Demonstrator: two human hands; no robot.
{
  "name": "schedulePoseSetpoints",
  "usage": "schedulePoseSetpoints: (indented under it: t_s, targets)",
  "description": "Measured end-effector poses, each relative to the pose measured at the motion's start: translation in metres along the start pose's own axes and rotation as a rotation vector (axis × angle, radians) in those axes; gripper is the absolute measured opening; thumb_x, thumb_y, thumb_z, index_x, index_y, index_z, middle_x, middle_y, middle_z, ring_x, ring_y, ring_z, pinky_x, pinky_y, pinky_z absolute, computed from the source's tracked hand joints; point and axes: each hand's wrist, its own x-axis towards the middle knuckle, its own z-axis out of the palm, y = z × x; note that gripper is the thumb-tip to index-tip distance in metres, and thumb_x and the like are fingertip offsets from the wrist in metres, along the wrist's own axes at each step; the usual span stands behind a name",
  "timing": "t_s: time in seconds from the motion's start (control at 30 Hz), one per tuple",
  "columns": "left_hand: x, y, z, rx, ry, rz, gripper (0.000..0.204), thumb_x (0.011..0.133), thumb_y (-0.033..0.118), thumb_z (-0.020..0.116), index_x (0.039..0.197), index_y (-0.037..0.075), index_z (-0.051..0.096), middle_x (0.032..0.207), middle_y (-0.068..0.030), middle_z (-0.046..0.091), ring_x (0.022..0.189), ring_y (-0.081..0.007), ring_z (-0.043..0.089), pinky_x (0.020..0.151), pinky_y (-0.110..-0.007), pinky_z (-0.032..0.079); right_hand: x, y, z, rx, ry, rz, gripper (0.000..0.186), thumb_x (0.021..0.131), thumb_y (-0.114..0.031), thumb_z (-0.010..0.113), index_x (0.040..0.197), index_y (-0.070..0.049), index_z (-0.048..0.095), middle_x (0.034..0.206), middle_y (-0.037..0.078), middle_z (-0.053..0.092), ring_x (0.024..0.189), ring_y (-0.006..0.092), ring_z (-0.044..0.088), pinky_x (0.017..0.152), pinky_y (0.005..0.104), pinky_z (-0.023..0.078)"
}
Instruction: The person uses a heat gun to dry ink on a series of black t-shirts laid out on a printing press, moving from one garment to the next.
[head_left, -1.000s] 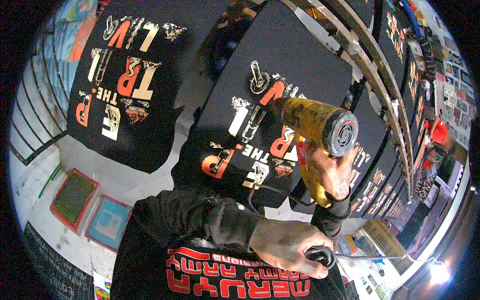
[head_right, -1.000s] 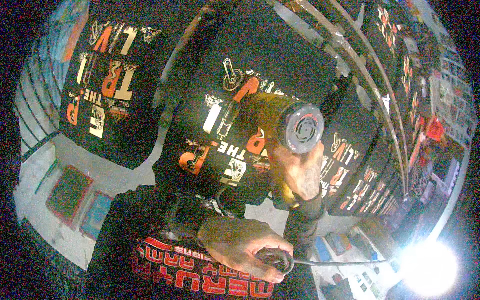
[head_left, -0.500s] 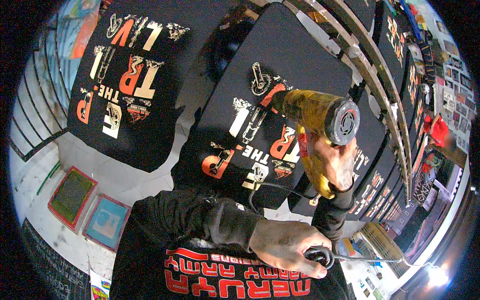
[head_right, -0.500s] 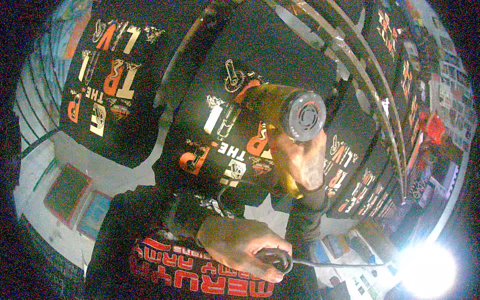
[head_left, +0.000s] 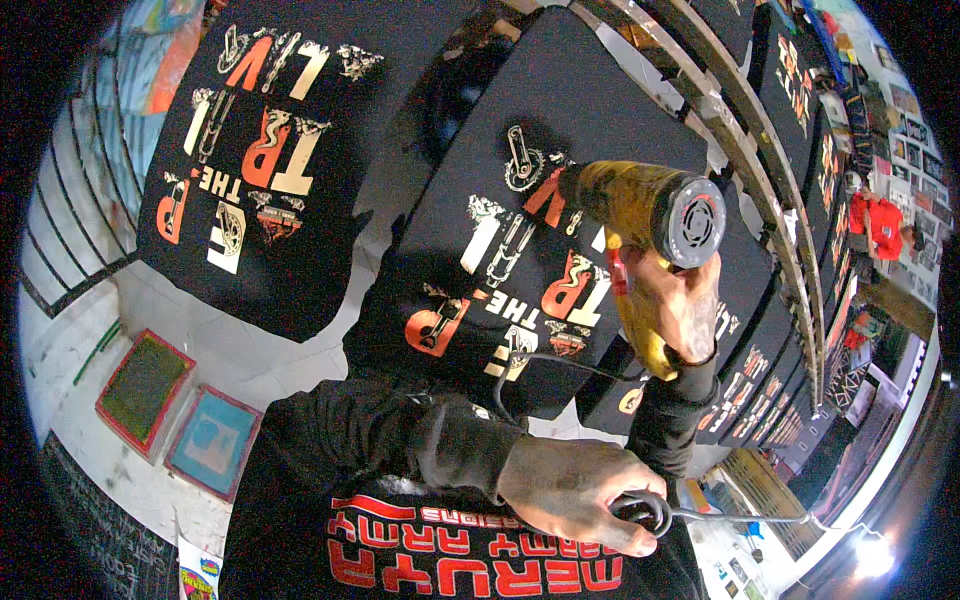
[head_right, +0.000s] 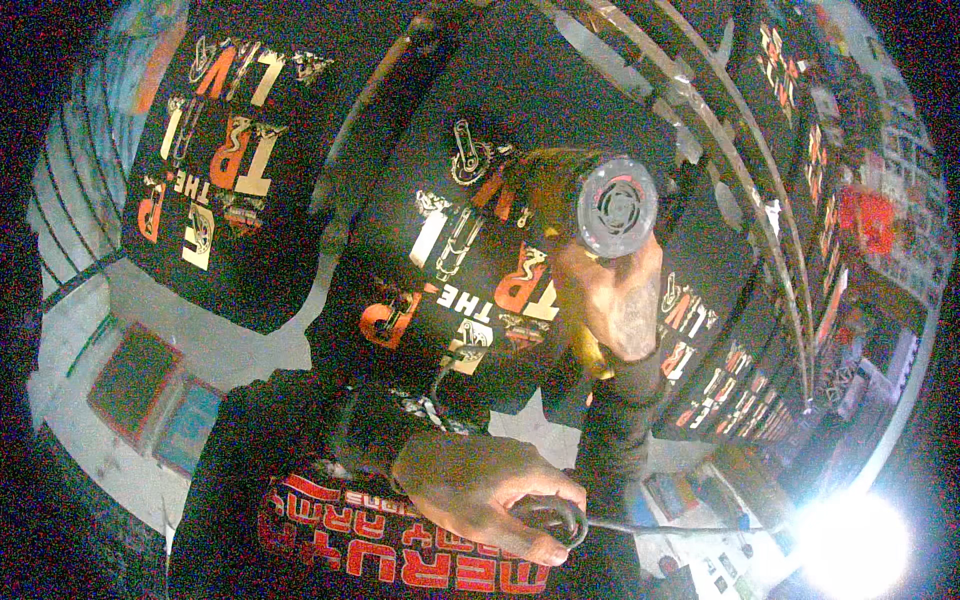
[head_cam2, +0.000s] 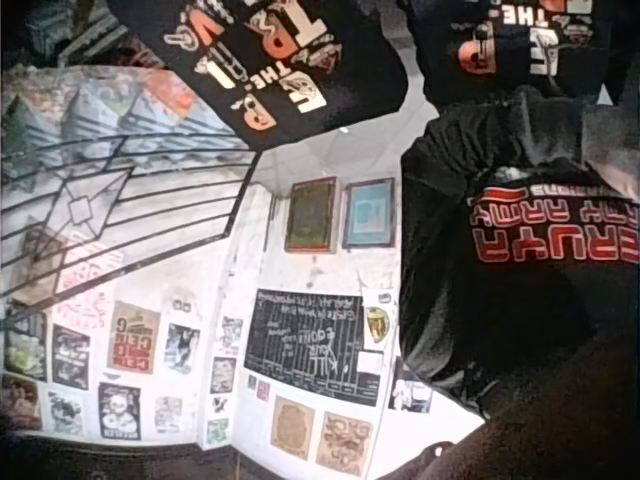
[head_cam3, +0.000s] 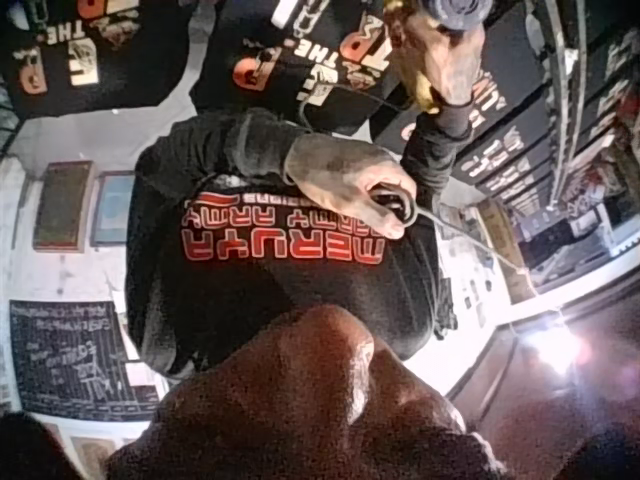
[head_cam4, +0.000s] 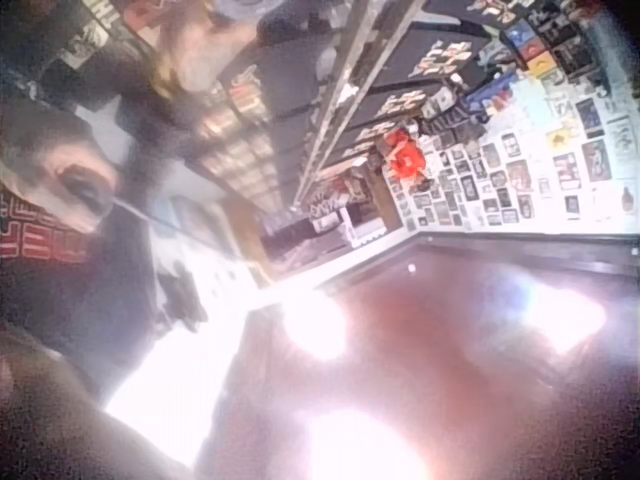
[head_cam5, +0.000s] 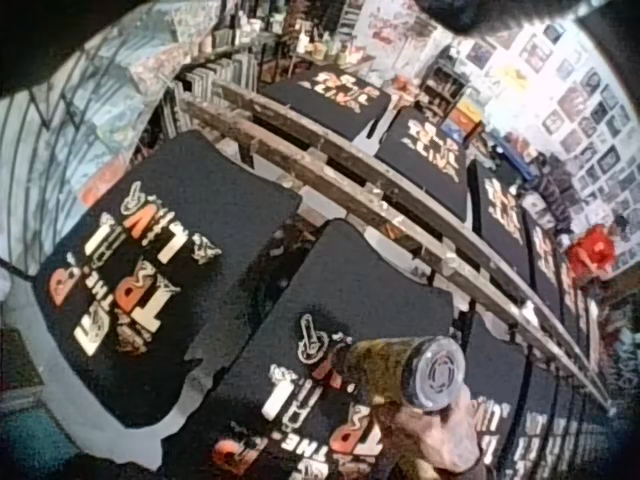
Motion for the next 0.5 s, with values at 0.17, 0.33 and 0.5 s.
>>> schedulePoseSetpoints:
  t_s: [0.17, 0.33, 0.5]
  targets:
    - [-0.001, 0.0, 0.001, 0.018, 0.037, 0.033, 0.043, 0.095, 0.047, 0.061, 0.099, 0.003, 0.059, 0.075, -0.0094, 0.064, 0.067, -0.0216, 0.059, 0.062, -0.038, 0.045, 0.002, 0.019, 0.004, -0.016, 0.108, -0.043, 0.039, 0.076, -0.008, 0.067, 0.114, -0.001, 0.061, 0.108, 0.012, 0.068, 0.102, 0.021, 0.063, 0.092, 0.0349, 0.048]
    - [-0.001, -0.002, 0.001, 0.056, 0.054, 0.024, 0.042, 0.095, 0.046, 0.061, 0.099, 0.004, 0.06, 0.076, -0.0094, 0.064, 0.068, -0.0217, 0.059, 0.062, -0.038, 0.045, 0.005, 0.003, 0.003, -0.048, -0.018, -0.061, 0.042, 0.075, -0.006, 0.066, 0.116, 0.001, 0.059, 0.107, 0.011, 0.068, 0.097, 0.0213, 0.064, 0.088, 0.0347, 0.05]
    - [0.001, -0.005, 0.005, 0.004, 0.042, 0.011, 0.043, 0.094, 0.047, 0.062, 0.099, 0.004, 0.06, 0.074, -0.0093, 0.064, 0.064, -0.0215, 0.058, 0.059, -0.038, 0.044, 0.002, 0.009, 0.002, 0.0, 0.062, -0.05, 0.042, 0.075, -0.007, 0.067, 0.115, 0.001, 0.061, 0.108, 0.012, 0.069, 0.099, 0.0211, 0.064, 0.09, 0.0353, 0.05]
